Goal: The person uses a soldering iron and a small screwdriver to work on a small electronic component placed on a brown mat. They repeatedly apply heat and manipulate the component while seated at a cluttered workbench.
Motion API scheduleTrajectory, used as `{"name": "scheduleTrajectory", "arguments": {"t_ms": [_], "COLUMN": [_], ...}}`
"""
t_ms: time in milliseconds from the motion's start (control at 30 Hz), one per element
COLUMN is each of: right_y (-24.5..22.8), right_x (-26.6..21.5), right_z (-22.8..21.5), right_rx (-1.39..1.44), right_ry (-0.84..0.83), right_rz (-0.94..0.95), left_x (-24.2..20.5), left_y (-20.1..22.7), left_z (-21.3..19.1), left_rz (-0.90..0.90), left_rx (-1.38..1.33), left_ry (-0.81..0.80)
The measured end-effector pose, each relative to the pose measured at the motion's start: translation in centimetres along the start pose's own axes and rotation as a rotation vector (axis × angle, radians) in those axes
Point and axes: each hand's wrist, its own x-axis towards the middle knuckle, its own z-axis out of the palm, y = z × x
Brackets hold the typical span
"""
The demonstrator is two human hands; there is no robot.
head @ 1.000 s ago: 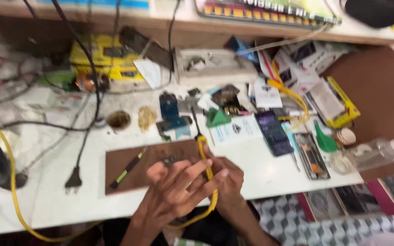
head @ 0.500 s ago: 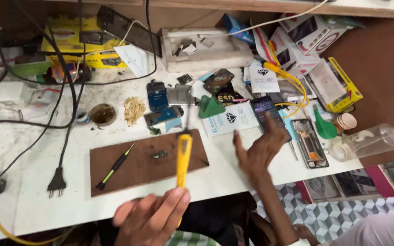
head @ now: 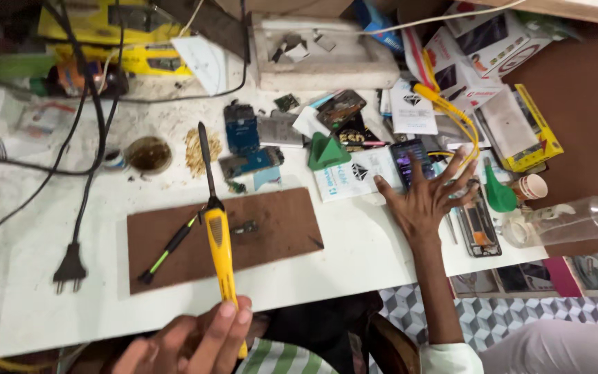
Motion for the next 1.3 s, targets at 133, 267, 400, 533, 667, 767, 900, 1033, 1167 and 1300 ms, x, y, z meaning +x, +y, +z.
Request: {"name": "scheduleTrajectory", "arguments": {"t_ms": [133,267,400,533,667,767,900,1033,1167,1300], "right_y": [-0.4,-1.3,-4.5,-9.4,-12.4,-12.3,-9.9,-7.4,-7.3,-6.3], "right_x": [-0.6,-2.2,-5.1,-10.7,-17.0,-16.4,-14.5,-17.5,-17.6,-17.1], "right_z": [-0.9,-3.6,-5.8,-7.3,-7.9,-8.0,-8.5,-9.2,-9.9,-10.7], "right_rx": [0.084,0.251,0.543,0.696,0.855,0.875,0.847,0.801,0.778,0.731], "right_ry": [0.133,0.286,0.291,0.437,0.044,0.065,0.063,-0.022,-0.041,-0.024], "right_rz": [0.096,0.168,0.096,-0.166,0.012,-0.065,-0.073,-0.008,0.020,0.049], "left_x": [0.5,1.0,-0.1,-0.8,-0.8,0.1,-0.4,-2.7,-0.5,2.4], "left_y": [0.3,-0.2,2.0,4.1,7.3,8.9,9.1,9.8,10.0,11.3], "left_z": [-0.6,-1.2,-2.3,2.0,3.9,7.0,10.2,10.6,12.7,14.0], "left_rz": [-0.183,-0.051,-0.097,0.087,0.036,-0.005,-0.016,-0.054,-0.106,-0.132], "left_rx": [-0.049,0.002,-0.004,0.083,0.107,0.114,0.063,-0.017,-0.018,-0.028], "left_ry": [-0.005,0.003,-0.125,0.145,0.295,0.299,0.139,-0.003,0.005,0.049]}}
